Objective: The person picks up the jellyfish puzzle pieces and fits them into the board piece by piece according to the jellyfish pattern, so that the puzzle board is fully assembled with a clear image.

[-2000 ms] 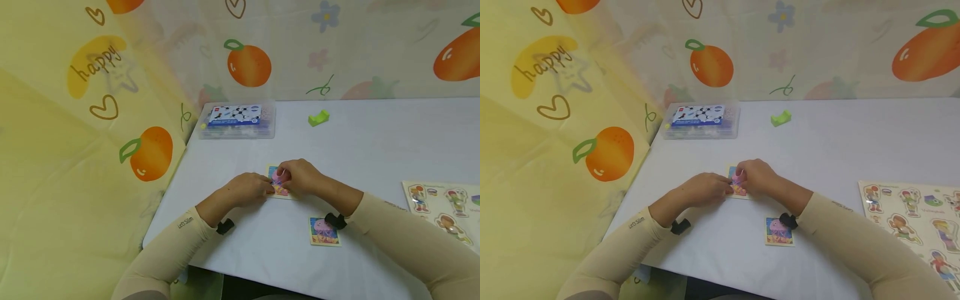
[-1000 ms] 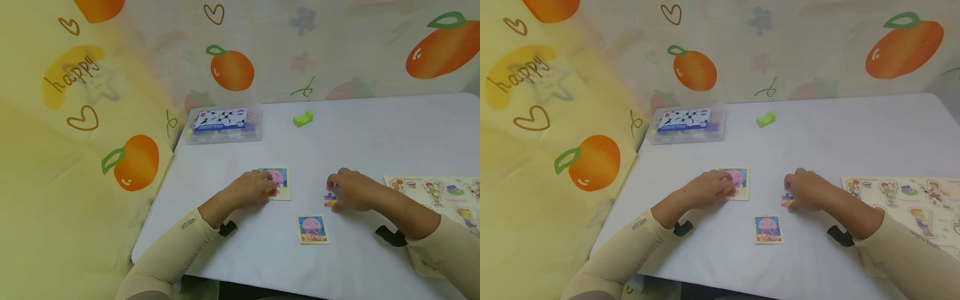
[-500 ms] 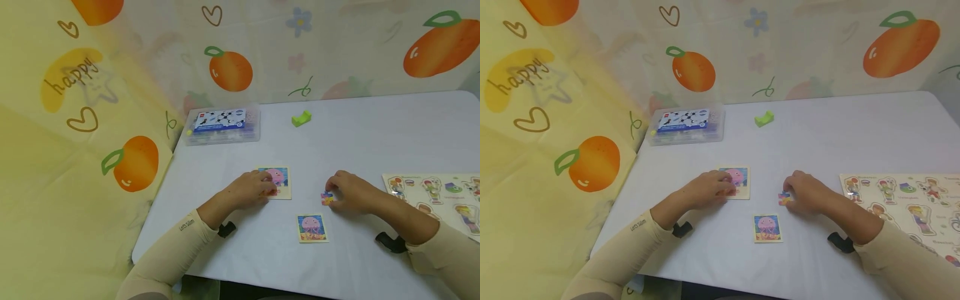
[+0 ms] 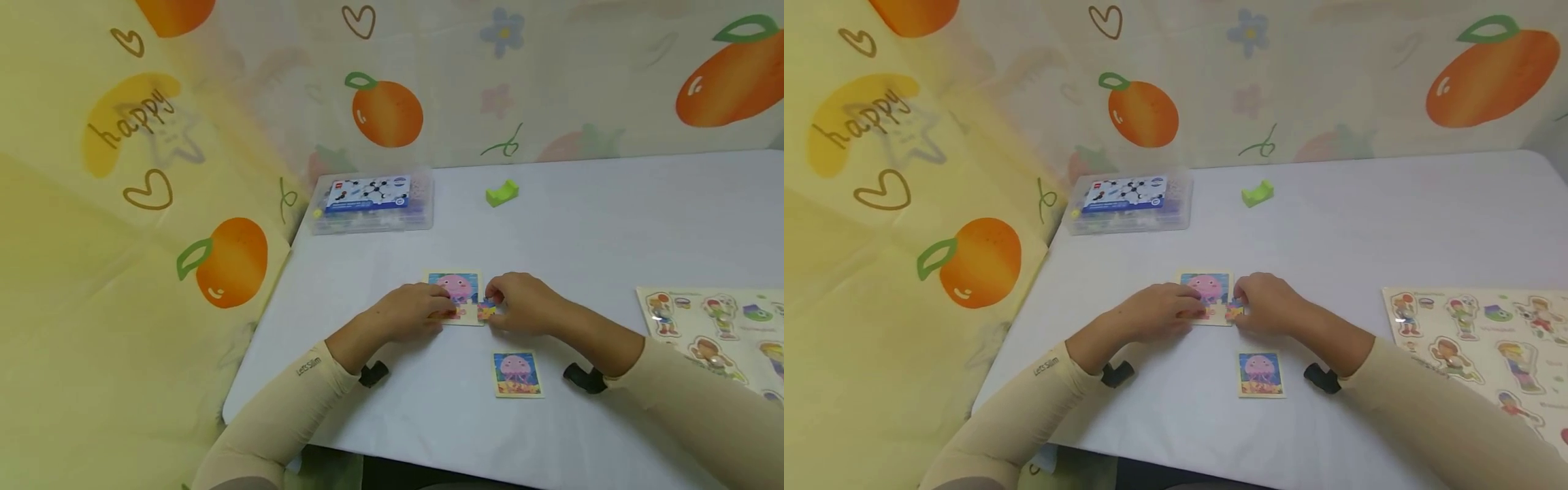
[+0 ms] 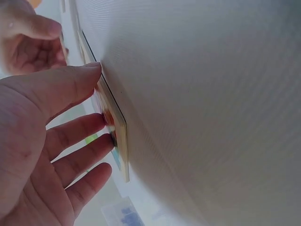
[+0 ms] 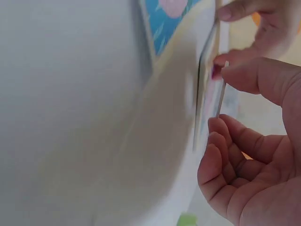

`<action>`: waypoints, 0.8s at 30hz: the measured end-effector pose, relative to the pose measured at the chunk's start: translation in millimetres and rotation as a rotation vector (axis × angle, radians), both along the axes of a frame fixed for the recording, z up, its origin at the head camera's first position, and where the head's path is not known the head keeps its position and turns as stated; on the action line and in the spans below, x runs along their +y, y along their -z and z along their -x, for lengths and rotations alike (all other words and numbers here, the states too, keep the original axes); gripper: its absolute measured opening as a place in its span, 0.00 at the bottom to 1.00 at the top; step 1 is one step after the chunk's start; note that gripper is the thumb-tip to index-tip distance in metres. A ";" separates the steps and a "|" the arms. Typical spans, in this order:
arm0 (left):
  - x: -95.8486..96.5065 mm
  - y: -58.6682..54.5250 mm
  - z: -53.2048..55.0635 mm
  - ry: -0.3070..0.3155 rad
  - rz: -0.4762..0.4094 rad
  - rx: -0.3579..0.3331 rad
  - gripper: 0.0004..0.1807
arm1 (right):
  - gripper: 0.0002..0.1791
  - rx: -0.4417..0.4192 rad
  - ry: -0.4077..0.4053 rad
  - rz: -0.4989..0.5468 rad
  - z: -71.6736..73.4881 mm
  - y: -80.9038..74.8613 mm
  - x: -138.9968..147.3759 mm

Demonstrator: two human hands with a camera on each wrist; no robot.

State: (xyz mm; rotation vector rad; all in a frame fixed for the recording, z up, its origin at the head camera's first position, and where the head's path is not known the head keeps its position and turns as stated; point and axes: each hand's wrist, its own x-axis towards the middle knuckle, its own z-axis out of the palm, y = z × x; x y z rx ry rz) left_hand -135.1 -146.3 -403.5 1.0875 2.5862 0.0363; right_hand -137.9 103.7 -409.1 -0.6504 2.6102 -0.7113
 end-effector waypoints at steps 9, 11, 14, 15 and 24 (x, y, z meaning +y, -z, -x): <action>1.4 4.8 -0.7 0.070 -0.034 0.058 0.21 | 0.17 0.025 -0.031 -0.032 4.2 3.4 -24.5; 1.4 3.5 -1.4 0.079 -0.023 0.071 0.21 | 0.17 0.037 -0.029 -0.039 4.4 4.2 -26.8; 1.2 0.3 -2.2 0.089 0.007 0.077 0.21 | 0.17 0.044 -0.023 -0.055 4.8 4.4 -28.9; 1.1 -0.6 -2.3 0.093 0.014 0.079 0.21 | 0.17 0.046 -0.021 -0.060 5.3 4.4 -29.4; 1.7 -3.1 -3.4 0.095 0.052 0.088 0.22 | 0.14 0.006 -0.014 -0.112 6.2 -1.9 -31.3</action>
